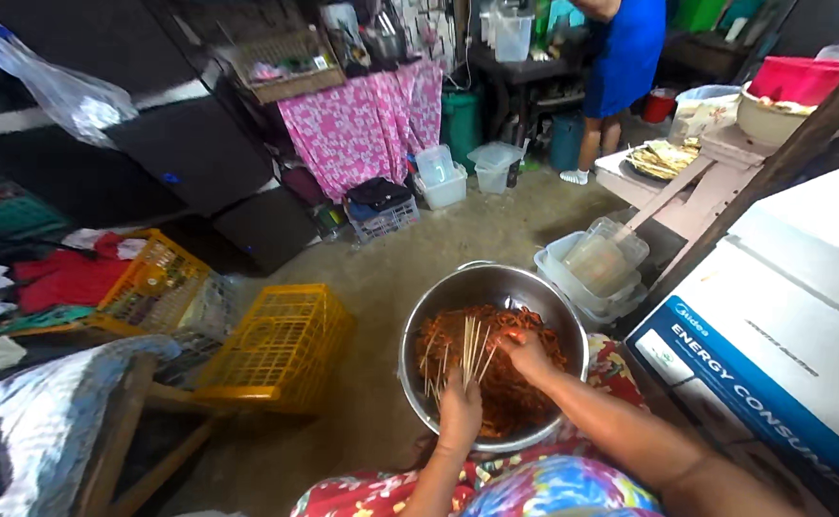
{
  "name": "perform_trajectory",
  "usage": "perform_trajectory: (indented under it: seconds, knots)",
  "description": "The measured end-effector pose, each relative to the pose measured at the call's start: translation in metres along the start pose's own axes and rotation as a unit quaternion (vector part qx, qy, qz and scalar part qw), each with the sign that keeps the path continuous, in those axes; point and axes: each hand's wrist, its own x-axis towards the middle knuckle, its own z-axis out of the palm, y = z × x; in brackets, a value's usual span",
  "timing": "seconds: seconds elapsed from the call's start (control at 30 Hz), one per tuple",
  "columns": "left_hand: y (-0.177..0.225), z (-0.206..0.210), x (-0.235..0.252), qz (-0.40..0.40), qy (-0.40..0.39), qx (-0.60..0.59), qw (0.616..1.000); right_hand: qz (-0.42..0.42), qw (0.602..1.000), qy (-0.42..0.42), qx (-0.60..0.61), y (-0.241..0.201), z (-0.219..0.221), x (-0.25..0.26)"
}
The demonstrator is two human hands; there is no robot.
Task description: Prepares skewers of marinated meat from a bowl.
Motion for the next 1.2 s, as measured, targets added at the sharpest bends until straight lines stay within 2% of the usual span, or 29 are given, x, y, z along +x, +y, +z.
perform_trajectory:
  seconds: [0.1,0.17,0.3,0.4,0.57,1.0,1.13,1.2]
  knots:
    - [-0.001,0.001,-0.002,0.026,-0.003,-0.035,0.999,0.108,0.977,0.014,0.183,-0.007,0.002,-0.001]
    - [-0.002,0.001,-0.003,0.033,-0.006,-0.037,0.999,0.172,0.951,0.008,0.258,-0.01,0.001,-0.001]
    - [-0.001,0.001,-0.004,0.03,-0.005,-0.038,0.999,0.226,0.92,-0.018,0.32,-0.008,0.001,-0.003]
    - [-0.002,0.001,-0.004,0.041,0.004,-0.049,0.998,0.233,0.912,-0.04,0.336,-0.006,0.004,-0.003]
    - [-0.003,0.001,-0.003,0.028,0.007,-0.041,0.999,0.24,0.908,-0.052,0.339,-0.003,0.008,-0.004]
    - [-0.004,0.002,-0.001,0.005,0.021,-0.015,1.0,0.268,0.925,-0.089,0.253,-0.004,0.019,-0.013]
    - [-0.007,0.002,-0.001,0.016,0.05,-0.043,0.998,0.185,0.957,-0.147,0.166,-0.001,0.006,-0.008]
    - [-0.008,0.001,0.0,0.011,0.073,-0.068,0.995,0.149,0.971,-0.146,0.115,0.003,-0.004,-0.002]
